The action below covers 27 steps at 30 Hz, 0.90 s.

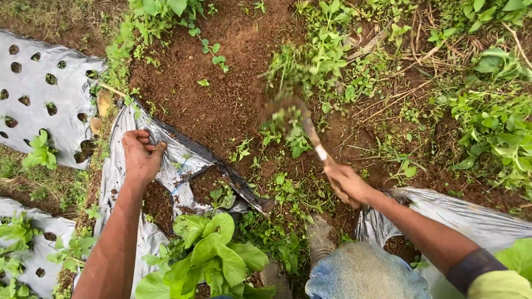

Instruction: The person uses a hoe to loosen the soil and remove weeds from around leafy green plants in a garden. They pull the weeds out by hand and toss them aside, working along rows covered with plastic mulch.

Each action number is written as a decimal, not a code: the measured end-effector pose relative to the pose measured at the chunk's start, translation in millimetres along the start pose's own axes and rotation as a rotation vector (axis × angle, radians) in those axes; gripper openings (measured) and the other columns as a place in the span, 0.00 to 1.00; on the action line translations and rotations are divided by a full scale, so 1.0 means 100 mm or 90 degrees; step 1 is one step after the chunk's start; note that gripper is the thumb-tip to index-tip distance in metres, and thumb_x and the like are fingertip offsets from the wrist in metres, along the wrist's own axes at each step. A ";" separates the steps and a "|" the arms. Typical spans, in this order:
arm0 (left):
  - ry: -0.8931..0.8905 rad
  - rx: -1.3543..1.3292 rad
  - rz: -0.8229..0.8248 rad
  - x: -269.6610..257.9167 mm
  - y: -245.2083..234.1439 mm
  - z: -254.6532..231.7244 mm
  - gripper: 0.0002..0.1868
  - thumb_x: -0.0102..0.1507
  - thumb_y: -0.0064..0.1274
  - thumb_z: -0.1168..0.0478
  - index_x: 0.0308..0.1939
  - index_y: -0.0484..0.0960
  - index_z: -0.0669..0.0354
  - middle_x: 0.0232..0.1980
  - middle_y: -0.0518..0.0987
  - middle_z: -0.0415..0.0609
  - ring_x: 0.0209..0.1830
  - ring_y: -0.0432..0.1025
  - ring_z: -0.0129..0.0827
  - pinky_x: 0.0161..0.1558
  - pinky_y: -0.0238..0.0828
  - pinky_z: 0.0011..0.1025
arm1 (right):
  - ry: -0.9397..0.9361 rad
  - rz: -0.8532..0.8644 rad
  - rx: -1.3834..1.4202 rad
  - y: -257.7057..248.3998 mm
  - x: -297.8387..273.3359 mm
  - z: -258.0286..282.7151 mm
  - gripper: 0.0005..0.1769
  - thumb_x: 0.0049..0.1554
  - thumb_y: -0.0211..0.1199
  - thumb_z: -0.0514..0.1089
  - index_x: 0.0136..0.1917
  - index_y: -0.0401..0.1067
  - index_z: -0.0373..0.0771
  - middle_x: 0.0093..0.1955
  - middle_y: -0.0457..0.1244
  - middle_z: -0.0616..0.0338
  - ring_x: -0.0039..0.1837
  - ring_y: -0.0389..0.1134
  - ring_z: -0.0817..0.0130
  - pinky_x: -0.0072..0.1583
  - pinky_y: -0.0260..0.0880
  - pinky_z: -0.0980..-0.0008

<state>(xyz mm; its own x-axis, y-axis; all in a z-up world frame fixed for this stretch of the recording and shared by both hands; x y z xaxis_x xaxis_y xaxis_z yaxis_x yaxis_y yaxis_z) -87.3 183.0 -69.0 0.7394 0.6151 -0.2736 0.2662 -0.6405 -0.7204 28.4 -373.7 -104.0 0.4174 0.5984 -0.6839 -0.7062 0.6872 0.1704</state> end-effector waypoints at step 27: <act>-0.007 0.006 0.013 -0.03 -0.06 -0.10 0.25 0.63 0.64 0.68 0.55 0.65 0.71 0.49 0.63 0.58 0.40 0.73 0.41 0.46 0.74 0.35 | -0.225 -0.173 0.268 -0.44 0.80 0.97 0.23 0.71 0.41 0.63 0.42 0.62 0.50 0.22 0.58 0.72 0.21 0.58 0.81 0.25 0.61 0.83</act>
<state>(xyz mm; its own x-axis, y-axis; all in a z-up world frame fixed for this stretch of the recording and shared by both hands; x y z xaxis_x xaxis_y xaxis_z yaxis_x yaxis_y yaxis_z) -85.0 180.3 -57.5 0.7381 0.6068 -0.2950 0.2456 -0.6488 -0.7202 148.2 -316.3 -97.6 0.7665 0.4292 -0.4778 -0.2907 0.8952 0.3378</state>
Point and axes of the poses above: each hand's wrist, its own x-axis towards the middle knuckle, its own y-axis out of the palm, z = x × y, the point moved 6 cm from there along x, towards the middle knuckle
